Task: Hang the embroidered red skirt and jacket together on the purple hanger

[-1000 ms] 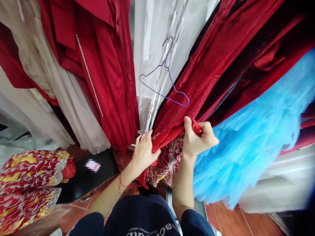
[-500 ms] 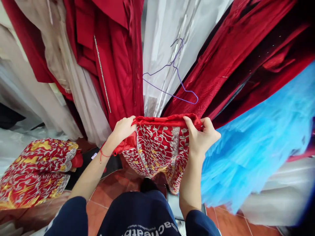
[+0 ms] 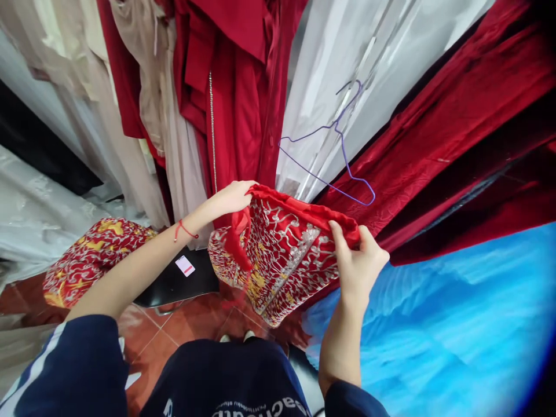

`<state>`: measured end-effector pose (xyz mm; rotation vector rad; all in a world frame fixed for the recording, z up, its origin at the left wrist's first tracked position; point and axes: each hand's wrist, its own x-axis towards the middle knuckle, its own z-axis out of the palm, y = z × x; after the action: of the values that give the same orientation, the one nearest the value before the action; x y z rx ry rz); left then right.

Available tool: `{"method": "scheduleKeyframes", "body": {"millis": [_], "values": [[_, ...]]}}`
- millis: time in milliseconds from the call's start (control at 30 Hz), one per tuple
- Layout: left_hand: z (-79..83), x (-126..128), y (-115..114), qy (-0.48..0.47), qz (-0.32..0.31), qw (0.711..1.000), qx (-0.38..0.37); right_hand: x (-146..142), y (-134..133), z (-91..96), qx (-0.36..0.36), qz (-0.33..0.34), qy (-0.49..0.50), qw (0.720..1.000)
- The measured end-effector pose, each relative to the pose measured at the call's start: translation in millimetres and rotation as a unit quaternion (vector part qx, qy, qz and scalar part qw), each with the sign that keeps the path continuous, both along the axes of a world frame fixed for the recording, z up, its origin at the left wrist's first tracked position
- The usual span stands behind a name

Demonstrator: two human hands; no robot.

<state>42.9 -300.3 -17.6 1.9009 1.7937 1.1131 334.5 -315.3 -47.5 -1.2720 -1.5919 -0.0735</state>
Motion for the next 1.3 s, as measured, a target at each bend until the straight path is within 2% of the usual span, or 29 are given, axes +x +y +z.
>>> {"method": "scheduleKeyframes", "body": {"millis": [67,133,300,433,567,700,833,967,1100,1200,1300], "values": [[7.2,0.2,5.2,-0.013,-0.019,1.0,0.009,-6.0,-16.6,5.4,0.001,0.047,0.021,0.999],[16.8,-2.4,7.5,-0.033,-0.009,0.999,0.012,-8.7,-27.5,10.9,-0.006,0.089,0.044,0.995],[37.6,-6.7,3.2,-0.094,0.064,0.992,0.048,2.7,-20.2,17.5,-0.062,0.211,0.086,0.972],[43.3,10.4,-0.6,-0.185,0.11,0.975,0.057,5.4,-21.1,12.1,-0.119,0.295,0.09,0.944],[47.0,34.4,-8.2,-0.265,0.146,0.952,0.045,-17.5,-47.7,0.5,-0.096,0.372,0.075,0.92],[48.3,40.0,-25.6,-0.28,0.187,0.941,0.045,-40.3,-60.7,-9.9,-0.031,0.323,-0.017,0.946],[41.0,28.4,-44.5,-0.257,0.196,0.946,0.024,-44.2,-32.8,-13.0,0.004,0.281,-0.082,0.956],[25.6,18.6,-53.8,-0.209,0.152,0.966,-0.004,-47.1,8.3,-10.2,0.004,0.287,-0.044,0.957],[16.6,13.5,-56.0,-0.159,0.092,0.983,-0.01,-63.2,27.7,-8.4,0.037,0.292,0.03,0.955],[20.5,13.0,-59.6,-0.167,0.059,0.984,-0.027,-80.4,33.1,-7.2,0.084,0.239,0.092,0.963],[26.9,24.6,-71.1,-0.166,0.001,0.985,-0.042,-100.6,38.8,-3.4,0.114,0.174,0.126,0.97]]}}
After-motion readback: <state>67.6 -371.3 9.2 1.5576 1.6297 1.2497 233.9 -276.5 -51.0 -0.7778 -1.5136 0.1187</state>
